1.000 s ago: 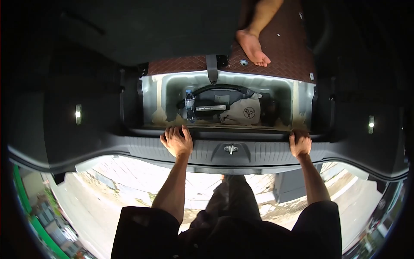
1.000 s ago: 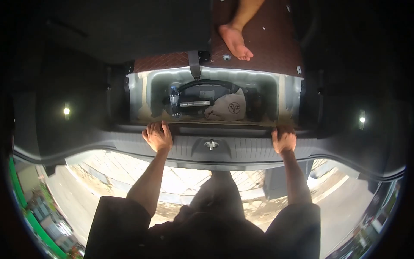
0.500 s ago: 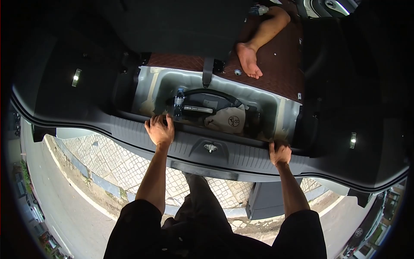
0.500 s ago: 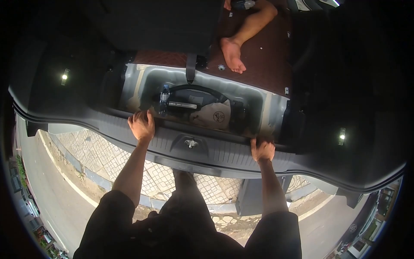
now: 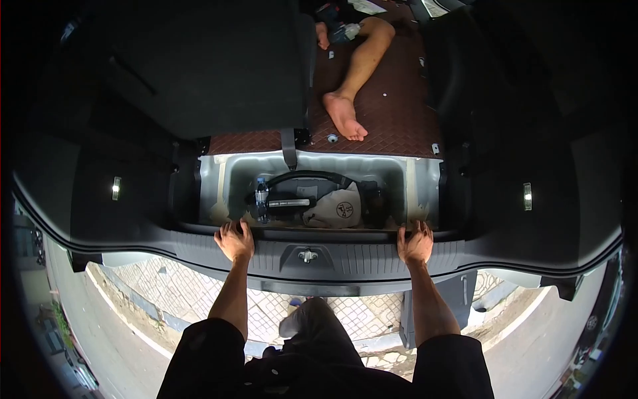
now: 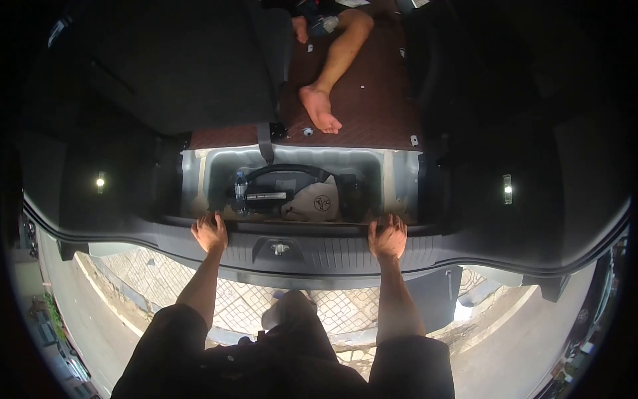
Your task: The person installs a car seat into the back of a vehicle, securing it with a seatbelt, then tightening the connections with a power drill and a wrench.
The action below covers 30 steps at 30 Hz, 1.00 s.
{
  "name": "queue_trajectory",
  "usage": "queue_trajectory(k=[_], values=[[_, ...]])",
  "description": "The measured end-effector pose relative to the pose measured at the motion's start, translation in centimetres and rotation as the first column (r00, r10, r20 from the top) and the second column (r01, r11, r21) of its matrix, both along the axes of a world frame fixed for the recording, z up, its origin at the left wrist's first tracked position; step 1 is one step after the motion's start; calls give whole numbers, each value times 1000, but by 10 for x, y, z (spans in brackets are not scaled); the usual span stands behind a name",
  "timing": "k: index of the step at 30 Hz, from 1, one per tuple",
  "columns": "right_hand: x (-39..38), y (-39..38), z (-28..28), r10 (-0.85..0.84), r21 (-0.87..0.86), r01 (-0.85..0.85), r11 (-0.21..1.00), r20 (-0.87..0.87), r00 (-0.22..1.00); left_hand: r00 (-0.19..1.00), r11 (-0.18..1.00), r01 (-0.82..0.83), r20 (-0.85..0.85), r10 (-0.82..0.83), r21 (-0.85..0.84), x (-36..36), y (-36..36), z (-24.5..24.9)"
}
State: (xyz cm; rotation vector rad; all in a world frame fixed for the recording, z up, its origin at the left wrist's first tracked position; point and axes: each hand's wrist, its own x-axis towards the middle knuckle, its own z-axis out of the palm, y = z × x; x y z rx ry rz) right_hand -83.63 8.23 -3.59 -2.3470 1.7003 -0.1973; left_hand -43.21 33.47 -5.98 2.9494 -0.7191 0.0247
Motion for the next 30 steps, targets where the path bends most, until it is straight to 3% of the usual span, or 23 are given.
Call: queue_trajectory(k=[4,17,30], values=[[-4,-2,-5,2,25,0,1000,-48,999,1000,1000,0,-14,0,0,2,-1,-5],[0,-2,1,-11,-22,13,1000,67,998,1000,999,4,19,-5,36,-1,-3,-2],[0,-3,-15,32,-84,-34,996,-32,999,999,999,-8,-53,6,-36,-1,-4,10]])
